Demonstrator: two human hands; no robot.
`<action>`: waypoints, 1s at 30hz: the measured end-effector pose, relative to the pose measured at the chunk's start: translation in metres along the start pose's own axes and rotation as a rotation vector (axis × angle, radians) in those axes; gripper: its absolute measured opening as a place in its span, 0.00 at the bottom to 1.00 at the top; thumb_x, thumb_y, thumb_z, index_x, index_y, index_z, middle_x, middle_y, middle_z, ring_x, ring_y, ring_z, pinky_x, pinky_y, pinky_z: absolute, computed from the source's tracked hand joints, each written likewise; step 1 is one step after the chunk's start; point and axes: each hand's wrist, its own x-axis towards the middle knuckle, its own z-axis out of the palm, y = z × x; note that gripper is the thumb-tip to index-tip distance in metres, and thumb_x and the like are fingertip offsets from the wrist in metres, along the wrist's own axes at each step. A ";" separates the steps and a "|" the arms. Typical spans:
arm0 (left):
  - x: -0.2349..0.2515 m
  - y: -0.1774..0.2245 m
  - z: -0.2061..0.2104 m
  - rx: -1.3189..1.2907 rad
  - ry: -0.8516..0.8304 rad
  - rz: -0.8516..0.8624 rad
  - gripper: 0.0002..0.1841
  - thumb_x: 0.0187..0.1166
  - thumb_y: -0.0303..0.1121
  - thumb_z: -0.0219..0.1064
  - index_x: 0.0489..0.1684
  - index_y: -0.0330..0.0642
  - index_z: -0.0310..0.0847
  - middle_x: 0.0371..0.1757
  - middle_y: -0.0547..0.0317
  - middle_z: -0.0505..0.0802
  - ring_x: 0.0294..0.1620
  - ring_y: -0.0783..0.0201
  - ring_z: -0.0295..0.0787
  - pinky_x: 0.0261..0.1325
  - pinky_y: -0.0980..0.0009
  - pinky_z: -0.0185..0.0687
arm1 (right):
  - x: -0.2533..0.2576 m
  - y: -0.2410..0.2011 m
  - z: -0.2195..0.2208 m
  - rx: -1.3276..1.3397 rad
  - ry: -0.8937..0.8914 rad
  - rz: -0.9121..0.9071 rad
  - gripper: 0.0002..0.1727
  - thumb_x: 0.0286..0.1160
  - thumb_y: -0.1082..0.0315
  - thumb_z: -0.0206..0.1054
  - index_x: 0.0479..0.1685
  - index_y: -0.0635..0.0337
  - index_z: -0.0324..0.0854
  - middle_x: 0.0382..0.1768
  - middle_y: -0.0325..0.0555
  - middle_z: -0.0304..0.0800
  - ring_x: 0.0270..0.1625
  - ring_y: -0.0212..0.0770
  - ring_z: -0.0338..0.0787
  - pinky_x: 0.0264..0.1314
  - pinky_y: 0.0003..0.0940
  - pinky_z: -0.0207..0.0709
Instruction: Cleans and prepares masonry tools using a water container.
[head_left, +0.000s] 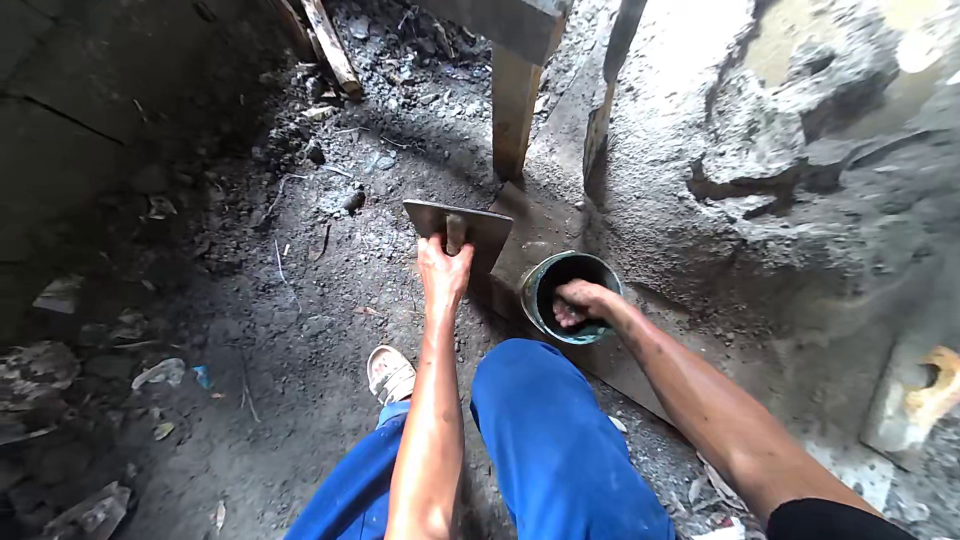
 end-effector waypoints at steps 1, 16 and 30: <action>0.000 0.003 -0.003 0.044 -0.039 -0.032 0.24 0.65 0.50 0.76 0.51 0.40 0.89 0.57 0.44 0.88 0.62 0.48 0.85 0.65 0.44 0.81 | -0.018 -0.008 -0.005 0.173 -0.121 -0.056 0.21 0.92 0.53 0.49 0.43 0.61 0.79 0.25 0.45 0.87 0.24 0.41 0.89 0.29 0.37 0.87; 0.021 0.022 -0.031 -0.218 -0.338 -0.237 0.24 0.76 0.51 0.69 0.46 0.34 0.86 0.40 0.47 0.94 0.41 0.54 0.94 0.48 0.47 0.91 | -0.188 -0.157 0.043 -0.448 0.051 -1.120 0.21 0.92 0.61 0.50 0.67 0.53 0.87 0.60 0.43 0.93 0.64 0.35 0.89 0.70 0.43 0.80; 0.014 -0.003 -0.012 0.122 -0.295 -0.247 0.28 0.65 0.60 0.75 0.46 0.41 0.89 0.45 0.43 0.93 0.53 0.43 0.91 0.58 0.34 0.80 | 0.006 0.012 0.008 -0.708 0.077 -0.203 0.24 0.85 0.52 0.58 0.46 0.67 0.88 0.51 0.66 0.90 0.60 0.64 0.89 0.61 0.71 0.76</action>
